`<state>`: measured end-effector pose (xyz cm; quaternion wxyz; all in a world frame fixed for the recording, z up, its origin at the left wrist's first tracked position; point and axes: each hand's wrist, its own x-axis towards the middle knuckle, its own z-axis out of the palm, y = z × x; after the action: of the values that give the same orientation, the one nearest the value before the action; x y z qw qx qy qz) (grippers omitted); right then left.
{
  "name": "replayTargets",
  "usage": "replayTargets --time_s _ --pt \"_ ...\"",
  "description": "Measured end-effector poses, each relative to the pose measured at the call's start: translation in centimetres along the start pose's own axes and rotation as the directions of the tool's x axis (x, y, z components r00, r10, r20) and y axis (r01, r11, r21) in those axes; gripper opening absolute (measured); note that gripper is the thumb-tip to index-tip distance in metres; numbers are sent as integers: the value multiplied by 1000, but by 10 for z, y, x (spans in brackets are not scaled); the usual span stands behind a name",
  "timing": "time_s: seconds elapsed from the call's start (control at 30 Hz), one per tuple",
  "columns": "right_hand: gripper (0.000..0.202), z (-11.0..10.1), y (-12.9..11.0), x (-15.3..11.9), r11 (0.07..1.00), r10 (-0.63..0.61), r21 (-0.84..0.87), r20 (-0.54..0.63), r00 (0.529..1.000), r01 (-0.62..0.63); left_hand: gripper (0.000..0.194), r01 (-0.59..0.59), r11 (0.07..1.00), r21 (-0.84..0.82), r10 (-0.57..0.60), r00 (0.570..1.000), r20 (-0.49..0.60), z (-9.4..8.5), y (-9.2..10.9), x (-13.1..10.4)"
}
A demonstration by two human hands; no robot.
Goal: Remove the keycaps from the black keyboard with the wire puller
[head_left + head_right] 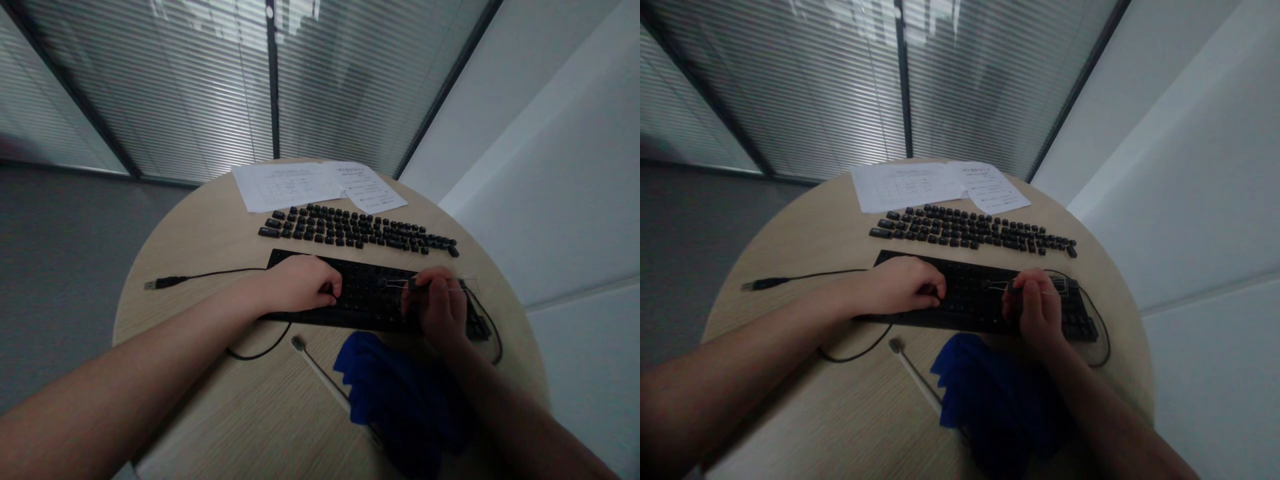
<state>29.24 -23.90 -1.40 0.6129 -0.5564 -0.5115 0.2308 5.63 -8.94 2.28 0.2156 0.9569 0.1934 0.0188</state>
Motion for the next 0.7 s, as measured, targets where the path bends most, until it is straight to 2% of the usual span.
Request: replayTargets --time_s 0.1,0.17,0.23,0.3,0.37,0.5,0.6,0.7 --pt "32 -2 -1 0 999 -14 34 49 999 12 19 -9 997 -76 4 998 -65 -1 0 -1" --pt "28 -4 -2 -1 998 -36 53 76 996 32 24 -21 981 -192 -3 992 -124 -1 1 -1" --pt "26 -6 -4 -3 997 -44 64 111 993 37 28 -53 935 -349 -11 984 -177 -1 3 -1" --pt "24 -5 -9 -5 996 -56 73 150 987 45 32 -92 849 -521 -21 978 -206 2 5 -1" --pt "22 -2 -15 -7 993 -99 88 197 975 83 36 -99 743 -662 -31 983 -181 5 7 -1" --pt "16 3 -23 -10 977 -200 129 273 941 171 42 19 609 -793 -74 997 -33 7 11 -2" --pt "17 2 -25 -11 970 -239 126 322 916 209 33 66 537 -841 -73 997 32 4 13 -2" --pt "23 -1 -28 -12 950 -308 77 389 868 303 27 85 463 -882 -62 996 64 3 13 0"
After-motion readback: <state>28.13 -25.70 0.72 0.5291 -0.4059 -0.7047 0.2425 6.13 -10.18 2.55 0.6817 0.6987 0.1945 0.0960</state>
